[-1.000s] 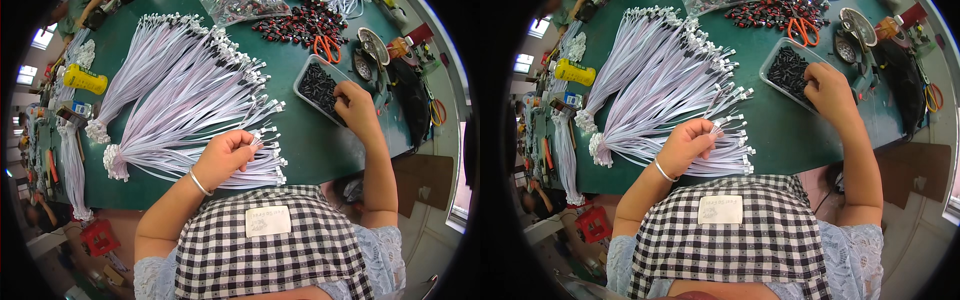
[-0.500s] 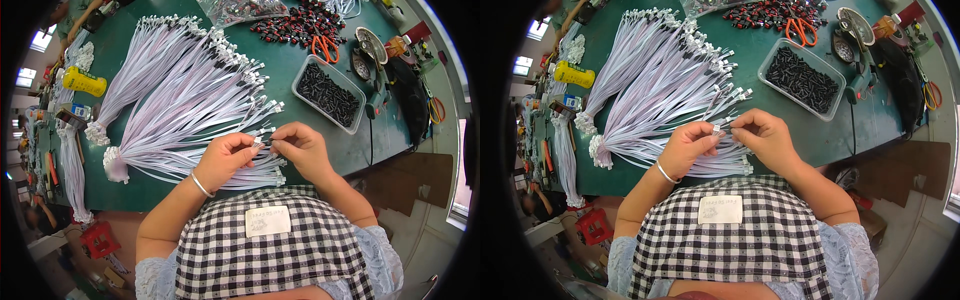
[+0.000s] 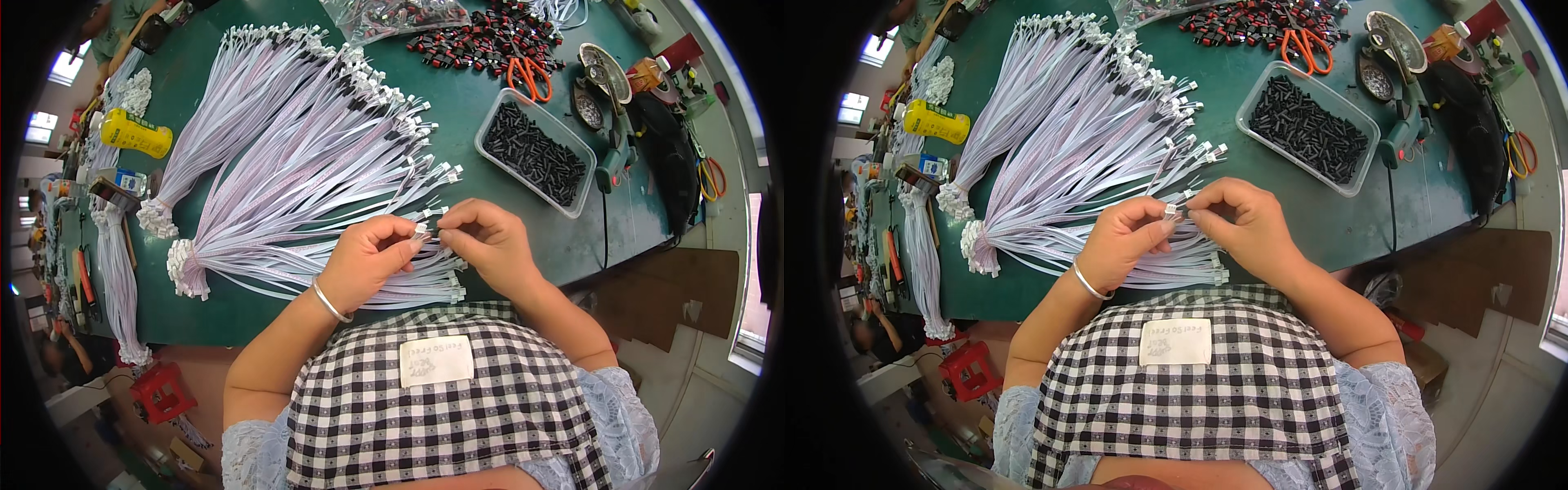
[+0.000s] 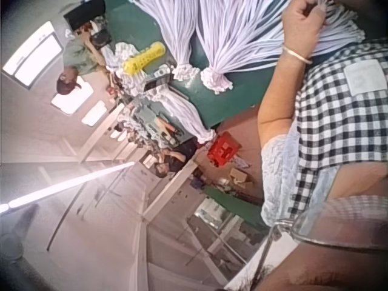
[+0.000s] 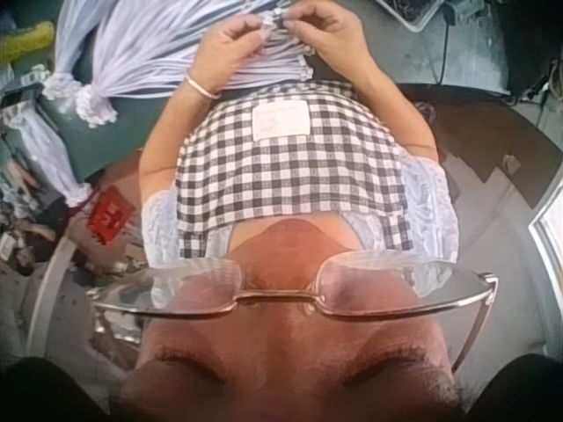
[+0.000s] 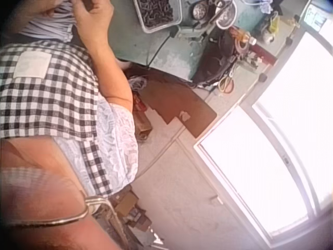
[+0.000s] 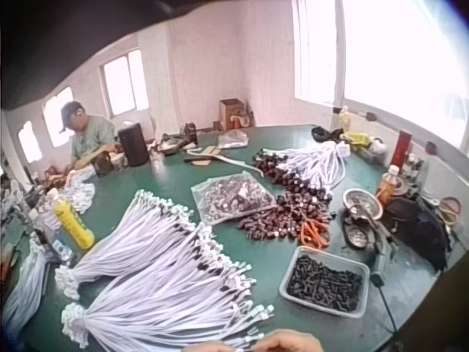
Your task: The person repeatedly picks up white cables and small black plastic components from a container on a green workbench. They insert the black components into the ends of the cables by hand, then place the assembled units back onto the table. The process is continuous and repetitive throughout the clip.
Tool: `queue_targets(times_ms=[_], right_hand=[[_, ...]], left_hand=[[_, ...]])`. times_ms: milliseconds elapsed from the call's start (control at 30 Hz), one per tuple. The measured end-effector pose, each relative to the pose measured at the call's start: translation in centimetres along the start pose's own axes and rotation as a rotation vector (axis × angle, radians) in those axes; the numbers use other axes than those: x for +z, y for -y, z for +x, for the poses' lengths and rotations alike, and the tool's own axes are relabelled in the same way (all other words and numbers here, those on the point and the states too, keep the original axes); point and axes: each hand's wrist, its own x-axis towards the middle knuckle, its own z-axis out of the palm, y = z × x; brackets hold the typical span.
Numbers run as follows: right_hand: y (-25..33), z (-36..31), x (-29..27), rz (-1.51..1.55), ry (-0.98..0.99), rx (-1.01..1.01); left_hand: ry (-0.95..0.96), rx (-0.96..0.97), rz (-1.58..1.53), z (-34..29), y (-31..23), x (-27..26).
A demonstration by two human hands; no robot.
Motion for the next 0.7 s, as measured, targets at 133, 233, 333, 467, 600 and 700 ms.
queue_targets(times_ms=[133, 233, 333, 467, 600, 700], right_hand=[[0.2, 0.1, -0.4, 0.013, -0.001, 0.041], [0.0, 0.1, -0.2, -0.004, 0.017, 0.0], [-0.3, 0.1, -0.1, -0.018, 0.024, 0.002], [0.0, 0.1, -0.1, -0.058, 0.029, 0.008], [0.3, 0.1, -0.2, -0.066, 0.015, -0.003], [0.1, 0.1, -0.2, -0.043, 0.022, 0.013]], left_hand=[[0.002, 0.011, 0.011, 0.0, 0.0, 0.0], [0.002, 0.017, -0.002, 0.0, 0.2, 0.0], [0.004, 0.034, -0.011, 0.1, 0.5, 0.0], [0.007, 0.055, 0.02, 0.2, 1.0, -0.2], [0.009, 0.05, 0.012, 0.2, 0.8, -0.2], [0.008, 0.049, 0.009, 0.2, 0.8, -0.2]])
